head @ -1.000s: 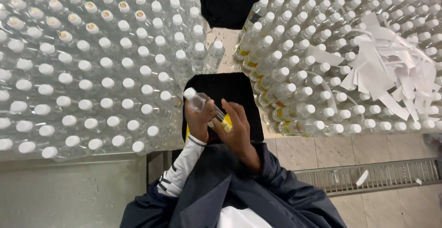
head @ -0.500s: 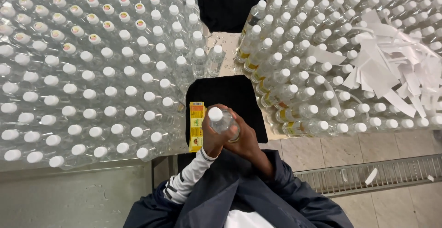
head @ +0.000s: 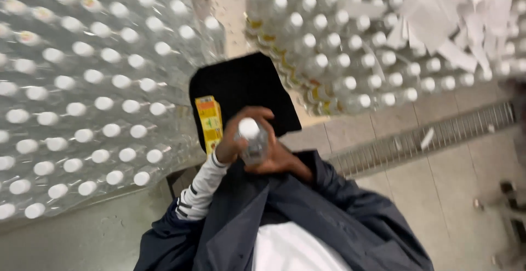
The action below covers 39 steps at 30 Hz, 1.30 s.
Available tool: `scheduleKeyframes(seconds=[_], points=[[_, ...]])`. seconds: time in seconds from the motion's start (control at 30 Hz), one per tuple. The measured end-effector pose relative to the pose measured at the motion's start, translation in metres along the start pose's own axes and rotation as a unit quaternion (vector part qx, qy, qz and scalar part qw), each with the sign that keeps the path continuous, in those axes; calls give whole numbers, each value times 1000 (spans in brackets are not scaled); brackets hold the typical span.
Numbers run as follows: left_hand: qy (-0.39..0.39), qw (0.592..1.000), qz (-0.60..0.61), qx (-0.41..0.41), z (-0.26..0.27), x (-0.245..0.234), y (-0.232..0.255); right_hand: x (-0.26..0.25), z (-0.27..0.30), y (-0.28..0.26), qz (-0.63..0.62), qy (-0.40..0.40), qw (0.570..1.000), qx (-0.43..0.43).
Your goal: Manually applying adhesive labels to plastic water bottles in a production environment.
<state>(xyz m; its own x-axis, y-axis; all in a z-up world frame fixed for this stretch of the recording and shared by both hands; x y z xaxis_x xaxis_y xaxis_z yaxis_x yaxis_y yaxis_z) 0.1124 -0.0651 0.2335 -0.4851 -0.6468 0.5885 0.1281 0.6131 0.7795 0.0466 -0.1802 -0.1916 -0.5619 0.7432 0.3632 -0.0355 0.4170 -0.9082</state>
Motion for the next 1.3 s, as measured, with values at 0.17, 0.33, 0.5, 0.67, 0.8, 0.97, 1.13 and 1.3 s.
scheduleKeyframes(seconds=[0.17,0.33,0.5,0.67,0.8,0.97,1.13,1.3], points=[[88,942,-320,-45,7,-39,-8,79,-109,-290,181,156,969,60],[147,867,-433,-197,9,-54,-63,26,-68,-256,321,264,897,154],[147,902,-374,-160,-33,-42,-116,-24,-41,-267,299,345,867,202],[132,897,-415,-80,-95,-50,-174,-54,30,-233,241,426,830,269],[155,831,-532,-47,-110,-68,-231,-35,28,-241,297,388,826,280],[186,799,-570,50,-107,-87,-286,-38,-5,-215,323,293,847,305],[150,676,-721,-2,-84,-60,-281,-9,-72,-209,424,166,844,282],[298,724,-621,38,-5,-48,-111,64,-187,-181,507,9,837,207]])
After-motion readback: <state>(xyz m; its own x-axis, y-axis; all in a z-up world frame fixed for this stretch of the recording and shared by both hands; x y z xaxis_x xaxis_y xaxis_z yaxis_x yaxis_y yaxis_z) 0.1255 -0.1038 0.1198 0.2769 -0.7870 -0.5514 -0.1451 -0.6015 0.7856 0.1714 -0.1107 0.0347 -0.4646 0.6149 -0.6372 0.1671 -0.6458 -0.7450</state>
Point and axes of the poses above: each hand's wrist, its own z-axis away from the middle knuckle, its own x-axis out of the palm, y = z × x, the point moved 8 cm from there along -z, towards the middle knuckle, and after that the axes turned 1 degree about -x, right-handed, at the moved point
